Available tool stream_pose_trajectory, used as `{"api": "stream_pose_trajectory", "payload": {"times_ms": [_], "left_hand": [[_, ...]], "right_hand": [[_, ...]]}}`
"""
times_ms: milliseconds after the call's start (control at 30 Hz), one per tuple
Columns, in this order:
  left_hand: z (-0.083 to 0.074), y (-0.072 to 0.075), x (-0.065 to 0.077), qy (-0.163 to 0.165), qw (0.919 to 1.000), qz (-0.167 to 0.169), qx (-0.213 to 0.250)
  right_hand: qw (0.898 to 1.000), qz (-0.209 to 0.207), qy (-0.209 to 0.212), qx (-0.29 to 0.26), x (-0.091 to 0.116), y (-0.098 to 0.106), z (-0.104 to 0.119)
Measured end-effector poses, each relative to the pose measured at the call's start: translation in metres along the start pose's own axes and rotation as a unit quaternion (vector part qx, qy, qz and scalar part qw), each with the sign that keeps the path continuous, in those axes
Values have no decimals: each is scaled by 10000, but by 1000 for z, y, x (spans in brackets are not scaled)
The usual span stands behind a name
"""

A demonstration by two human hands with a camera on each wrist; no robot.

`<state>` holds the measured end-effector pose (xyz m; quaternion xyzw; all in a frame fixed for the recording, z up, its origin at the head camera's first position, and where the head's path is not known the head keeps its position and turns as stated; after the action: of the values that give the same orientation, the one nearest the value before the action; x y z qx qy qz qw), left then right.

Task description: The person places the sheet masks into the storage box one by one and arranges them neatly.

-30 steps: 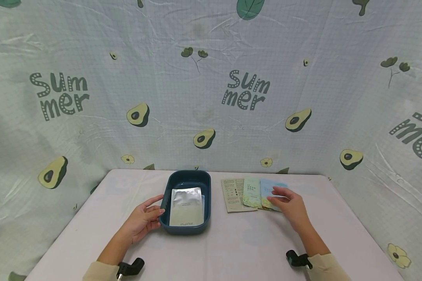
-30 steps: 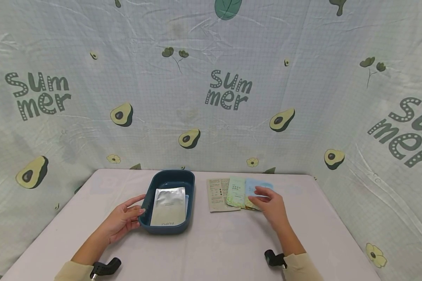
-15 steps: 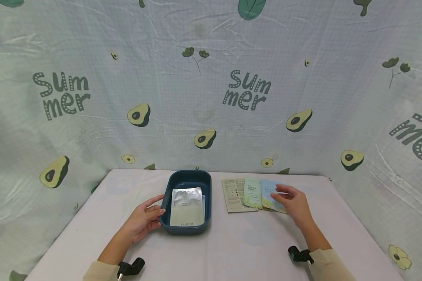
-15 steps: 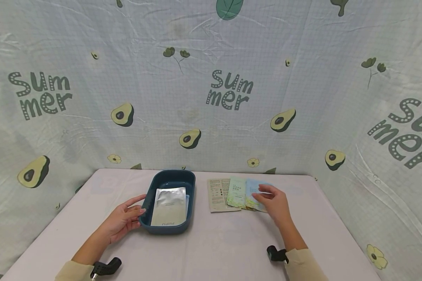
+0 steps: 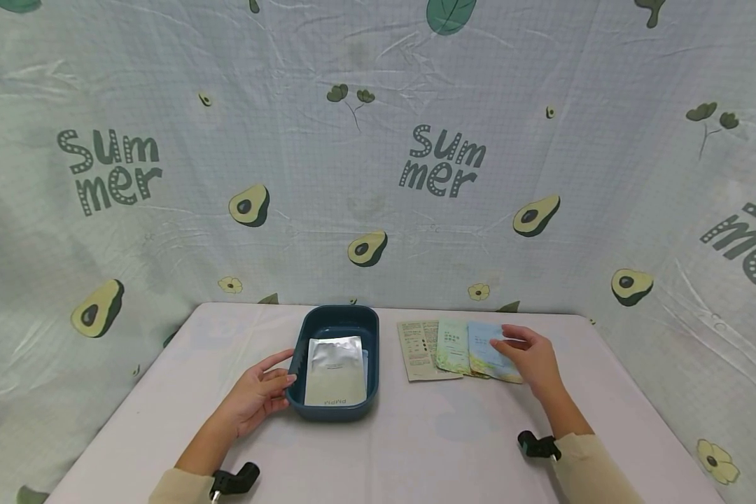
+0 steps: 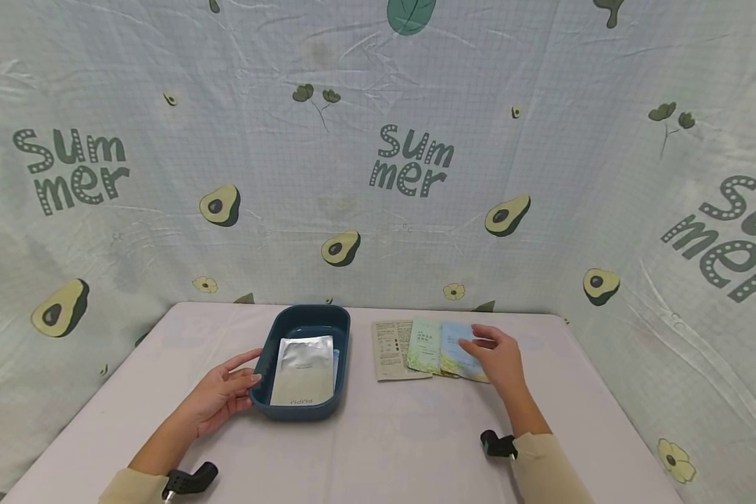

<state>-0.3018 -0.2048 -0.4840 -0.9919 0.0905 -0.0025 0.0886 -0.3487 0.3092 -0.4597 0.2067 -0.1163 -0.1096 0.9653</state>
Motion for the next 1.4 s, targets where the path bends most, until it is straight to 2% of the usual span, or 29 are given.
{"api": "stream_pose_trajectory", "payload": {"times_ms": [467, 767, 1233, 1400], "left_hand": [[0, 2, 0, -4, 10000, -30, -76], [0, 1, -1, 23, 10000, -45, -3], [1, 0, -1, 69, 9999, -92, -28], [0, 0, -1, 30, 10000, -7, 26]], "right_hand": [[9987, -180, -7, 481, -21, 9, -3], [9975, -114, -339, 609, -35, 12, -8], [9913, -216, -562, 1174, -48, 13, -13], [9879, -244, -686, 1369, -52, 13, -10]]}}
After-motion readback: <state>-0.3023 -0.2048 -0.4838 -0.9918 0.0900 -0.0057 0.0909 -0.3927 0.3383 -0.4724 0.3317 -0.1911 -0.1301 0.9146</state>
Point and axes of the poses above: each hand's wrist, its own x-axis away from the middle knuckle, its own y-axis out of the back of the hand, z = x × y, the point moved 4 cm from there along -x, towards the middle knuckle, and after that the axes turned 14 degrees about -y, right-handed, at the moved point
